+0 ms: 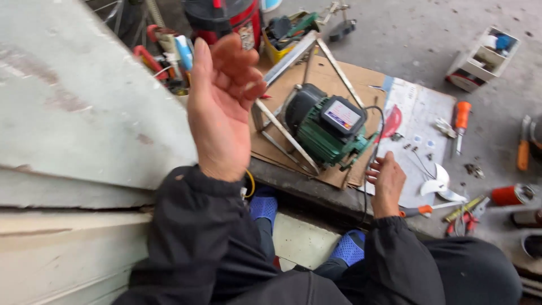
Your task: The person places a green electric motor into a metal frame and secures it using bolts and a screwdriver. They then connect wires to the motor and plug in the power cord.
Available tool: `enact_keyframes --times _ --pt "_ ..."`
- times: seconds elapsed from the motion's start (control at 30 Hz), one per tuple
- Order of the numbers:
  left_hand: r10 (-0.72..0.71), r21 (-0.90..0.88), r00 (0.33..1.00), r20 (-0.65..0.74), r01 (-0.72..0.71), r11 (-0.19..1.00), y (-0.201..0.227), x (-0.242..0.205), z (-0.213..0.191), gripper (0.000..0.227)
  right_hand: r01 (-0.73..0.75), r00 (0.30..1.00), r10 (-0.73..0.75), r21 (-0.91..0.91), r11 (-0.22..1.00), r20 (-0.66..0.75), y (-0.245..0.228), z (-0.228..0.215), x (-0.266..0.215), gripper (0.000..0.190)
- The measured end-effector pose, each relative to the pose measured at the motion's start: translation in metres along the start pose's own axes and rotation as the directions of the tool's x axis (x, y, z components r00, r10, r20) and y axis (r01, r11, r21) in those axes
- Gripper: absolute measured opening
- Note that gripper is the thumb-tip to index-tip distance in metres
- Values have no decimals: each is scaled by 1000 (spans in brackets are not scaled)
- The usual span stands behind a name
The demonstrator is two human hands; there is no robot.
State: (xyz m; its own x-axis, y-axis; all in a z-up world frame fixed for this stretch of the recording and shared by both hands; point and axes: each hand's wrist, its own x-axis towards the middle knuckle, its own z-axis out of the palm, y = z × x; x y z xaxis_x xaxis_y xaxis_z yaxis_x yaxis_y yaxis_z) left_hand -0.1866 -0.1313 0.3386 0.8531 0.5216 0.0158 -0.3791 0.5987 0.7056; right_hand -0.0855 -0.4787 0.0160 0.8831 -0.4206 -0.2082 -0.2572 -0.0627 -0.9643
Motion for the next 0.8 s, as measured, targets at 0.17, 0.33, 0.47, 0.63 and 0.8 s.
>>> enact_keyframes --times 0.17,0.33,0.47,0.63,0.8 --pt "-259 -124 825 -503 228 966 -161 13 -106 46 -142 989 143 19 990 -40 -16 15 -7 62" --pt "-418 -109 690 -591 445 889 -294 45 -200 48 -272 962 274 74 959 -13 -25 21 11 61" --pt "-239 46 654 -718 387 921 -326 70 -240 54 -353 935 350 140 925 46 -35 32 41 62" --pt "-224 60 587 -778 425 903 -315 100 -234 51 -408 910 387 161 899 150 -63 58 55 72" --pt "-258 123 567 -782 546 829 -302 76 -162 47 -441 895 415 175 880 167 -38 65 66 72"
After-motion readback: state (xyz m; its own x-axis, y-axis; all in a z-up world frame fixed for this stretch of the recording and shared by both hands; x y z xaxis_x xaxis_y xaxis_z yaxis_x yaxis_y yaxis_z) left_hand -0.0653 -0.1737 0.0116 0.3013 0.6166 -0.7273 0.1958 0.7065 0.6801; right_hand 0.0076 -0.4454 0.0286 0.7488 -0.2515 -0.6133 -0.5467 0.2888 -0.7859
